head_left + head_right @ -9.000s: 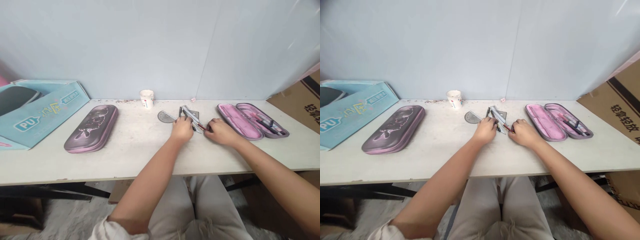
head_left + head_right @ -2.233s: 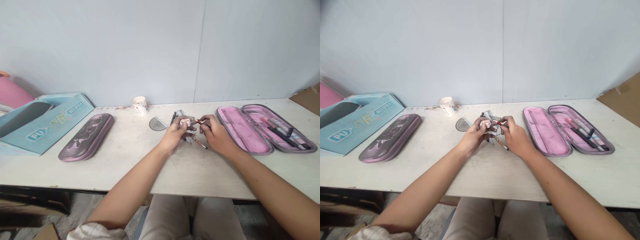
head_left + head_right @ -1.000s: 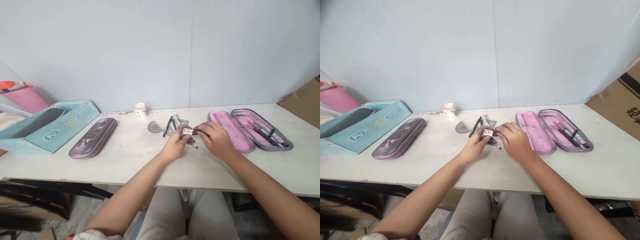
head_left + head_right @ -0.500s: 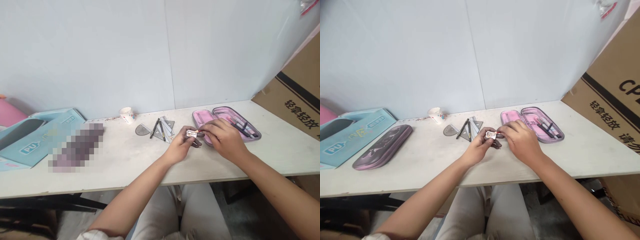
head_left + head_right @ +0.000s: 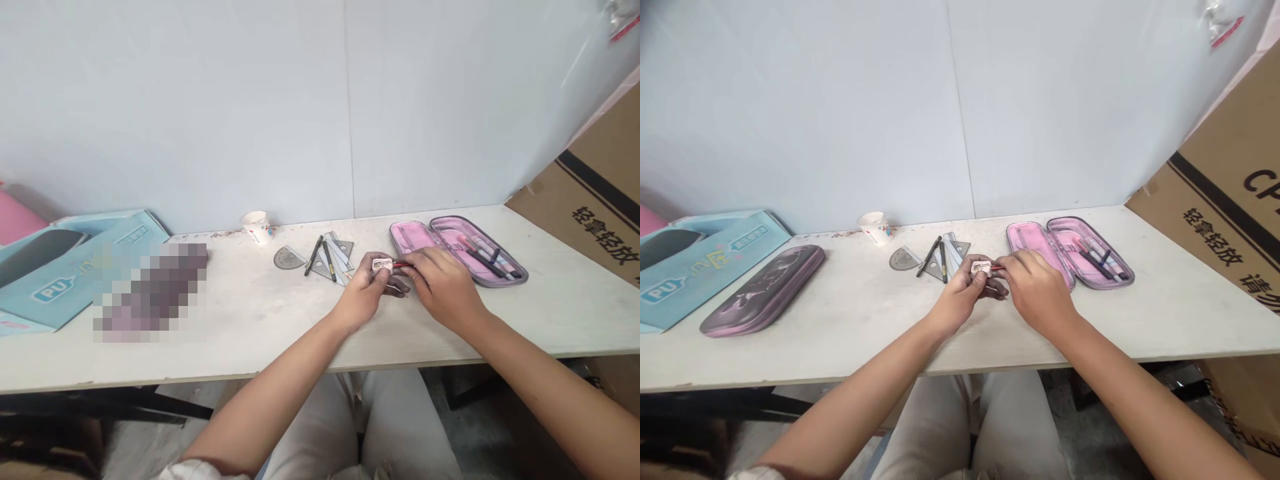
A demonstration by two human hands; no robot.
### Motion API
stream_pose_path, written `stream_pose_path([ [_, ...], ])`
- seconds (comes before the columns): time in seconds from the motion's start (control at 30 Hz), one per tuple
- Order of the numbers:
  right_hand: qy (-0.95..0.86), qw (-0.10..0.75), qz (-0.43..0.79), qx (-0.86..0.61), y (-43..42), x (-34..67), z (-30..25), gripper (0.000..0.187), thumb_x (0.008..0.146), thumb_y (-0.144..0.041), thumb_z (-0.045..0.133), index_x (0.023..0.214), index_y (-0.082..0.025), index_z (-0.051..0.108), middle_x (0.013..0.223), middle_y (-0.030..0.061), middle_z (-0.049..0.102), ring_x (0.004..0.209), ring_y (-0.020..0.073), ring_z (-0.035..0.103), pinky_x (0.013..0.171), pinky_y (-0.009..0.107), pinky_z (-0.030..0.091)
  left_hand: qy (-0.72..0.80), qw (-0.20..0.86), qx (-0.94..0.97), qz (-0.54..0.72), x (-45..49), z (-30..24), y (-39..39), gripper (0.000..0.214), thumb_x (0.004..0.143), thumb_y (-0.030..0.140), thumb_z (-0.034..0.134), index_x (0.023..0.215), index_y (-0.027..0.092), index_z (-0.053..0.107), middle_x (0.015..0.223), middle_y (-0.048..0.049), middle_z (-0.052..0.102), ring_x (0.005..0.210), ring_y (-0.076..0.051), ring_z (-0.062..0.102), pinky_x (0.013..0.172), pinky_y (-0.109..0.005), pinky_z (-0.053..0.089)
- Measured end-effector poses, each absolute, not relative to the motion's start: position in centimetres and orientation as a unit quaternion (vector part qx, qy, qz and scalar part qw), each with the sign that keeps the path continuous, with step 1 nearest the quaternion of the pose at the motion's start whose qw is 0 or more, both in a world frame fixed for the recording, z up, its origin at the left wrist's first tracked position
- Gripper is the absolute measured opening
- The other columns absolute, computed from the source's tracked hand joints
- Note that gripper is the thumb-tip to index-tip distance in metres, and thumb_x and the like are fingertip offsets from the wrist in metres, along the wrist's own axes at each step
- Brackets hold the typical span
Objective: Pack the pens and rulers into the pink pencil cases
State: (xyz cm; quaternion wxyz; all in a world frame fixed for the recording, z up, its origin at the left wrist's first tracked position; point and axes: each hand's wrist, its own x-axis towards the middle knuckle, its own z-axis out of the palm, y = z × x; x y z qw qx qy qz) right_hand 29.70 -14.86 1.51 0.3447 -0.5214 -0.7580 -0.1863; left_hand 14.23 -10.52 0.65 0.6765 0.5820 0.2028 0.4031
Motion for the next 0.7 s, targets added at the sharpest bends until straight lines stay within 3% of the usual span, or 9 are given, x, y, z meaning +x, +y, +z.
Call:
stream_pose_path([
  [0.13, -0.763, 0.260, -0.285, -0.518, -14.7, 28.6, 1.0, 0.024, 0.088, -0.017, 0.037, 0.097, -0.016, 0.059, 0.074, 0.0066, 0.059, 0.067, 0.0170, 0.051, 0.054, 0.030, 0.028, 0.218, 0.614, 0.650, 0.392, 13.2, 0.7, -10.1, 0.029, 0.085, 0.045, 0.047, 0.096, 0.020, 0.036, 0.076, 0.0006, 0.053, 0.062, -0.009, 0.054, 0.065, -0.028, 0.047],
  [0.23, -0.776, 0.246, -0.230, -0.534, -14.4, 27.7, 1.5, 0.022, 0.086, -0.018, 0.037, 0.080, -0.017, 0.058, 0.063, 0.0045, 0.054, 0.057, 0.0150, 0.045, 0.050, 0.030, 0.020, 0.201, 0.561, 0.707, 0.381, 12.0, 0.5, -9.5, 0.026, 0.087, 0.044, 0.042, 0.095, 0.020, 0.036, 0.072, 0.0016, 0.048, 0.063, -0.010, 0.048, 0.061, -0.026, 0.045],
  [0.3, -0.776, 0.268, -0.085, -0.565, -13.8, 27.3, 2.1, 0.025, 0.086, -0.025, 0.037, 0.069, -0.018, 0.053, 0.057, 0.0028, 0.049, 0.052, 0.0130, 0.041, 0.049, 0.029, 0.018, 0.194, 0.530, 0.738, 0.369, 11.2, 0.4, -9.1, 0.022, 0.089, 0.042, 0.037, 0.095, 0.020, 0.035, 0.070, 0.0024, 0.045, 0.062, -0.010, 0.044, 0.059, -0.024, 0.042],
  [0.43, -0.679, 0.270, 0.423, -0.536, -12.2, 27.0, 3.1, 0.038, 0.083, -0.050, 0.038, 0.062, -0.019, 0.042, 0.048, -0.0055, 0.029, 0.042, 0.0076, 0.023, 0.043, 0.024, 0.015, 0.204, 0.475, 0.790, 0.330, 9.9, 0.5, -8.5, 0.013, 0.089, 0.031, 0.040, 0.096, 0.020, 0.038, 0.072, 0.0014, 0.050, 0.061, -0.010, 0.043, 0.058, -0.023, 0.037],
  [0.5, -0.588, 0.256, 0.573, -0.511, -11.5, 26.9, 3.2, 0.040, 0.078, -0.057, 0.044, 0.062, -0.020, 0.040, 0.048, -0.0088, 0.021, 0.041, 0.0060, 0.013, 0.041, 0.023, 0.010, 0.212, 0.470, 0.796, 0.319, 9.6, 0.5, -8.3, 0.011, 0.088, 0.027, 0.042, 0.096, 0.020, 0.040, 0.071, 0.0015, 0.050, 0.061, -0.010, 0.043, 0.058, -0.023, 0.035],
  [0.6, -0.591, 0.292, 0.515, -0.548, -11.1, 26.2, 3.4, 0.040, 0.080, -0.056, 0.041, 0.064, -0.019, 0.044, 0.049, -0.0071, 0.025, 0.042, 0.0066, 0.018, 0.041, 0.023, 0.014, 0.225, 0.518, 0.748, 0.349, 9.7, 0.4, -7.9, 0.008, 0.088, 0.026, 0.041, 0.093, 0.020, 0.039, 0.071, 0.0022, 0.049, 0.058, -0.009, 0.041, 0.055, -0.022, 0.035],
  [0.7, -0.735, 0.309, 0.192, -0.572, -11.4, 25.6, 3.8, 0.034, 0.087, -0.044, 0.036, 0.072, -0.018, 0.052, 0.062, 0.0024, 0.048, 0.056, 0.0125, 0.041, 0.049, 0.026, 0.025, 0.217, 0.622, 0.635, 0.404, 10.0, 0.4, -7.6, 0.011, 0.088, 0.030, 0.040, 0.091, 0.021, 0.036, 0.065, 0.0047, 0.042, 0.054, -0.008, 0.037, 0.053, -0.021, 0.037],
])
